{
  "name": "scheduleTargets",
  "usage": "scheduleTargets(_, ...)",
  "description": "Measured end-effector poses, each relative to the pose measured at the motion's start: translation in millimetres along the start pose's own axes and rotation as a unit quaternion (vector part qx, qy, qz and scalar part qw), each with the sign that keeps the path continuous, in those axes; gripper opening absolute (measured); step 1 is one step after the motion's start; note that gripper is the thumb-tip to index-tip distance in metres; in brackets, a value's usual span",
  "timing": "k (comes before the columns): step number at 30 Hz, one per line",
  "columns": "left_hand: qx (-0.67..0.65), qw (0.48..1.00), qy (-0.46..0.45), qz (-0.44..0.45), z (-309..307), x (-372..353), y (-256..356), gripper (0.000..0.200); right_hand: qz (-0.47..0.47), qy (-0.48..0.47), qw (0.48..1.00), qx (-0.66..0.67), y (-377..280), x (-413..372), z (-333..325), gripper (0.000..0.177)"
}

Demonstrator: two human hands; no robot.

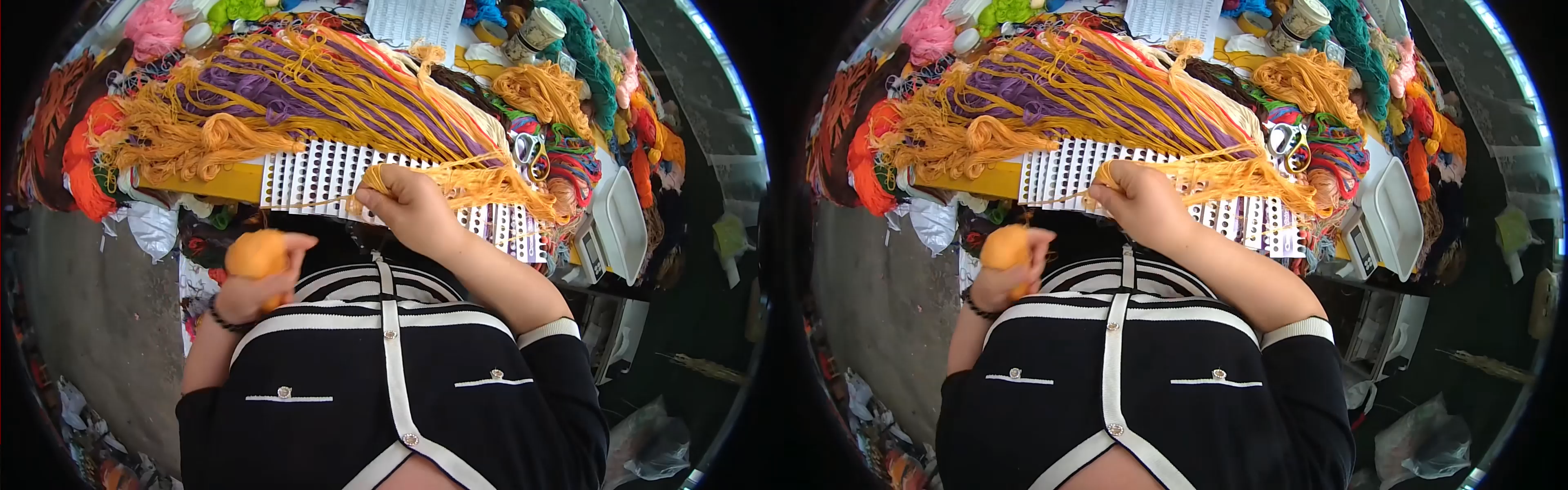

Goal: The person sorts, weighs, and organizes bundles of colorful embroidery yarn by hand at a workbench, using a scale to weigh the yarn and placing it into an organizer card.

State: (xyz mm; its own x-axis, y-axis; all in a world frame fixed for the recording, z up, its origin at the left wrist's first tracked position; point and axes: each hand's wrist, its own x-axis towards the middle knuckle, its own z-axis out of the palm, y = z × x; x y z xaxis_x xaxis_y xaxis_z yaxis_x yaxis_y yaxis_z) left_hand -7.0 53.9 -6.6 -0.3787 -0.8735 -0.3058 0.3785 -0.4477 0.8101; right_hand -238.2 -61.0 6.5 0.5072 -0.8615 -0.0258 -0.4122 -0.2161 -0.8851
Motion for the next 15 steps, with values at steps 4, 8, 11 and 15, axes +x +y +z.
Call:
scheduleTargets(4,0.123,0.98,0.148,0.05,31.8,40.0,-0.8,0.02,-0.027,-0.024,0.994,0.108,-4.8,-9.9,18.2,0.02)
scheduleTargets(8,0.119,0.98,0.141,0.07,40.0,47.7,-1.8,0.018,0.04,-0.041,0.997,0.048,-4.1,-22.4,13.7,0.016)
scheduleTargets(11,-0.021,0.992,0.112,0.052,23.7,44.8,-10.5,0.015,0.005,0.065,0.987,0.15,12.1,-22.9,4.7,0.012)
scheduleTargets(15,-0.155,0.977,0.124,0.081,-5.3,18.0,9.7,0.014,0.034,0.245,0.924,0.293,11.5,-13.9,-61.2,0.016)
